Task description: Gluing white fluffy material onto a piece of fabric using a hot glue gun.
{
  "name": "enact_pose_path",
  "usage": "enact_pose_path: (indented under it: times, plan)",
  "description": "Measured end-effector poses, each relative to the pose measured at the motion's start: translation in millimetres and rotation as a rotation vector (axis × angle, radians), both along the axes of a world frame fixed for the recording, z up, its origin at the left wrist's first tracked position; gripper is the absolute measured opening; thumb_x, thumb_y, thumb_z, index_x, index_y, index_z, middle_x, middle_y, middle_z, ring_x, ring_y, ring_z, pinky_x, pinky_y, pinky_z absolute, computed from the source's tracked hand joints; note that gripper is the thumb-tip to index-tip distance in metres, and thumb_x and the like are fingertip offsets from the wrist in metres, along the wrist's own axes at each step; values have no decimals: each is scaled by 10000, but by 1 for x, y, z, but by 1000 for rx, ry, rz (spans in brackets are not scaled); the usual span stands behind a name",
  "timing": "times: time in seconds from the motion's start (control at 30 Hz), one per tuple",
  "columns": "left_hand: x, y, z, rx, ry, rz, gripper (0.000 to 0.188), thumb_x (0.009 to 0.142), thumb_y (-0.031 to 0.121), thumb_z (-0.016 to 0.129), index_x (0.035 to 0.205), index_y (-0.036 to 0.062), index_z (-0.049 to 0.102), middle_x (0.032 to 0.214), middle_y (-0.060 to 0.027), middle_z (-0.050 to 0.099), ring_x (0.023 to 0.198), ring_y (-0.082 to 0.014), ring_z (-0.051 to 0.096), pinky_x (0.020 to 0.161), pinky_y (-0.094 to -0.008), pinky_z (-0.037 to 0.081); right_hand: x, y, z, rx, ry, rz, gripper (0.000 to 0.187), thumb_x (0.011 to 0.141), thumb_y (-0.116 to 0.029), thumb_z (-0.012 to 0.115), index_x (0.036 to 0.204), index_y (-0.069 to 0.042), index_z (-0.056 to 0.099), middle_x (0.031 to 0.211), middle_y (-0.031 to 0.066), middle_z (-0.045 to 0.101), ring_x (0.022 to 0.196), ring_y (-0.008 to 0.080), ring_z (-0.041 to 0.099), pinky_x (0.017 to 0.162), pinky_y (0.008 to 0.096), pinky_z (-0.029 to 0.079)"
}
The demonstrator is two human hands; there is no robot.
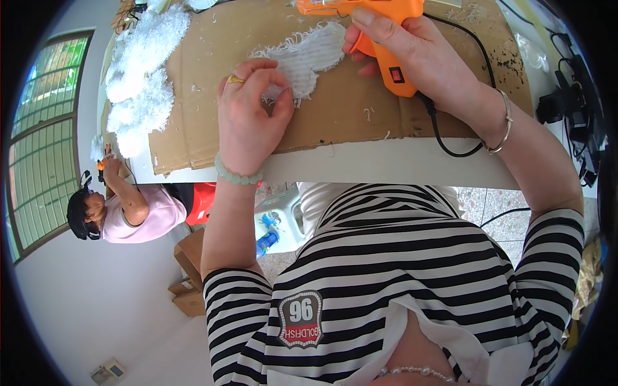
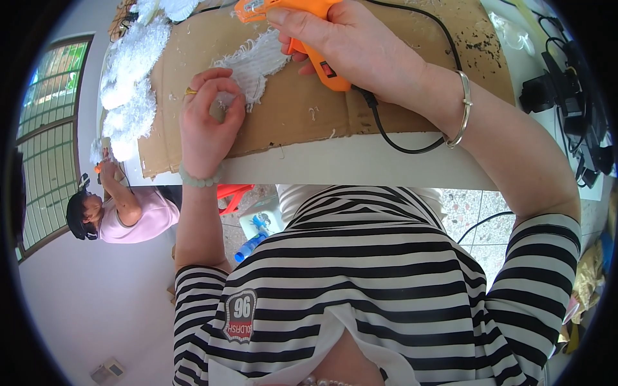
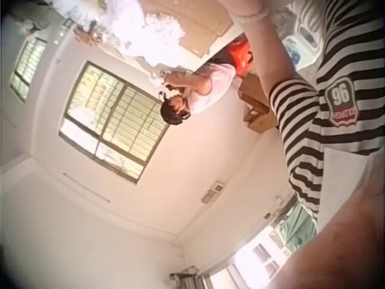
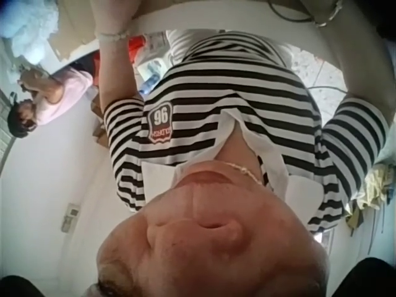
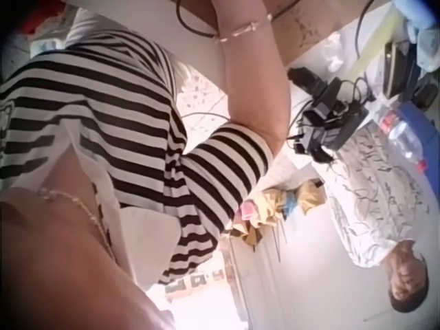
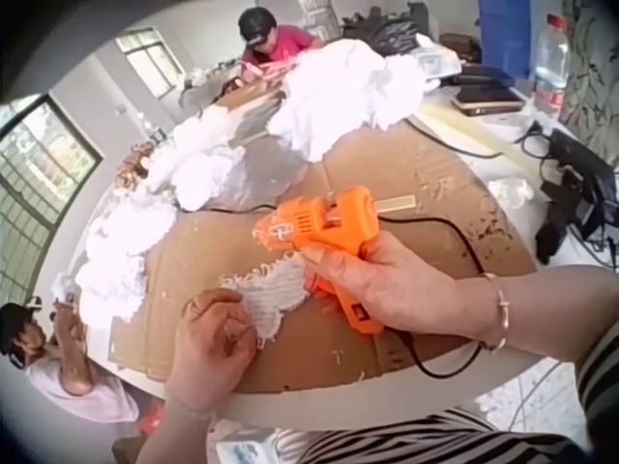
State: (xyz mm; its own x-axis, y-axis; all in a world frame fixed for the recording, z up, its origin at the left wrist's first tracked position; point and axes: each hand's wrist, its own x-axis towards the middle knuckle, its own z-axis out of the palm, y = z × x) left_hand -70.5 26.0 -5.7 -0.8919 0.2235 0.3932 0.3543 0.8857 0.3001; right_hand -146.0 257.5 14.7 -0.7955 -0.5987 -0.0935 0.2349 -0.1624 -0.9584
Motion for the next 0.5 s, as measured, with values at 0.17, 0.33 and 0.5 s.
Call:
enact_pose_path:
  times: [0.17,0.33,0.5]
  plan:
    - [-6,8,12,-226,222,83,257,685,8,664,918,115,644,1068,-53,609,1002,-288,565,877,-413,403,-3,1,-5,-7,32,1,269,998,-287,493,1110,-43,518,911,21,546,783,96,535,687,237,486]
    - [4,5,13,-154,298,8,268,660,32,718,906,118,655,1087,-39,594,1089,-308,515,932,-442,375,-3,2,-8,-22,16,17,267,998,-285,493,1113,-45,517,907,21,546,785,94,533,683,236,483]
    - [14,20,13,-223,196,-34,226,663,57,751,865,108,662,1085,-29,591,1118,-294,495,957,-494,360,-4,2,-5,-9,18,15,269,995,-296,498,1088,-44,516,900,19,545,787,96,533,685,242,484]
